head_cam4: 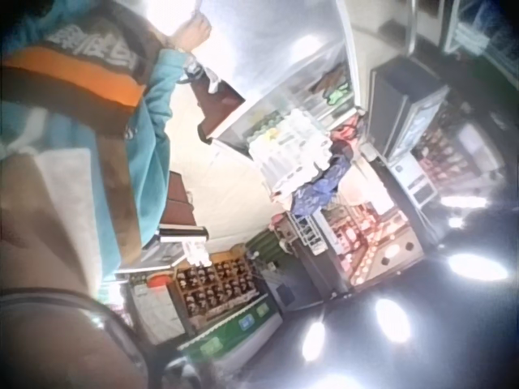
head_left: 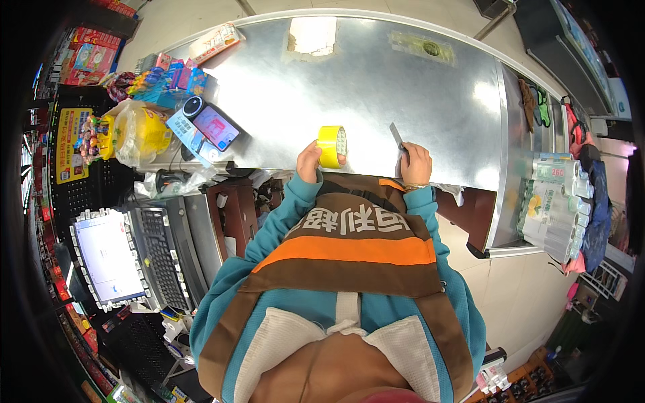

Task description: The person secures a roll of tape on the counter, then scans two bags of produce, accepts cash payment, retrieves change from the cash drawer, and places the items into a plastic bag for the customer.

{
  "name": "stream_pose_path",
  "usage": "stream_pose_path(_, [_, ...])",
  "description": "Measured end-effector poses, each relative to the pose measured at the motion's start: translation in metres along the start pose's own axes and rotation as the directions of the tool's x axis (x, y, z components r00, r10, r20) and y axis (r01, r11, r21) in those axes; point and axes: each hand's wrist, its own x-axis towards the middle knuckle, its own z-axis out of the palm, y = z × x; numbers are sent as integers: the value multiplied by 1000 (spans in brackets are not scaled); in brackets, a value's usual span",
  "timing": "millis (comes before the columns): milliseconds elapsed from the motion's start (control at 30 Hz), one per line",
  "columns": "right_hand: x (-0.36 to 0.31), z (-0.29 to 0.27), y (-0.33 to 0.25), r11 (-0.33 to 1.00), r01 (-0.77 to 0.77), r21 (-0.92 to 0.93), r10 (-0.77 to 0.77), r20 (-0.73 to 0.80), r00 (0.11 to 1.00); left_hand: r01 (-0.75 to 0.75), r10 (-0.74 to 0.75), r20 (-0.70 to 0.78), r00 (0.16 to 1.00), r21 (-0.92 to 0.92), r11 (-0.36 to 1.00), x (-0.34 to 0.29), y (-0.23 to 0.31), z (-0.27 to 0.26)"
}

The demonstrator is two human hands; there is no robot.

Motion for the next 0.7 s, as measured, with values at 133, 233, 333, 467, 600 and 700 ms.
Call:
stream_pose_path(133, [-3, 1, -8, 999, 5, 34, -5, 26, 1000, -41, 42, -116, 992, 11, 999, -7, -1, 8])
stream_pose_path(233, [-7, 0, -18, 990, -32, 137, 27, 35, 999, -18, 19, -204, 979, 7, 1000, -20, 3, 9])
stream_pose_path(333, [-13, 0, -26, 956, -152, 253, 120, 140, 983, -2, 4, -288, 958, 7, 1000, -34, 10, 8])
stream_pose_path(467, [-29, 9, -34, 915, -237, 327, 187, 176, 966, -26, 14, -378, 926, -27, 999, -55, 14, 6])
stream_pose_path(600, [-48, 21, -46, 863, -307, 401, 195, 295, 935, -19, 1, -503, 865, -29, 999, -79, 10, -2])
stream_pose_path(700, [-57, 25, -75, 749, -290, 595, 96, 336, 937, -25, -28, -561, 827, -86, 996, -103, 10, -15])
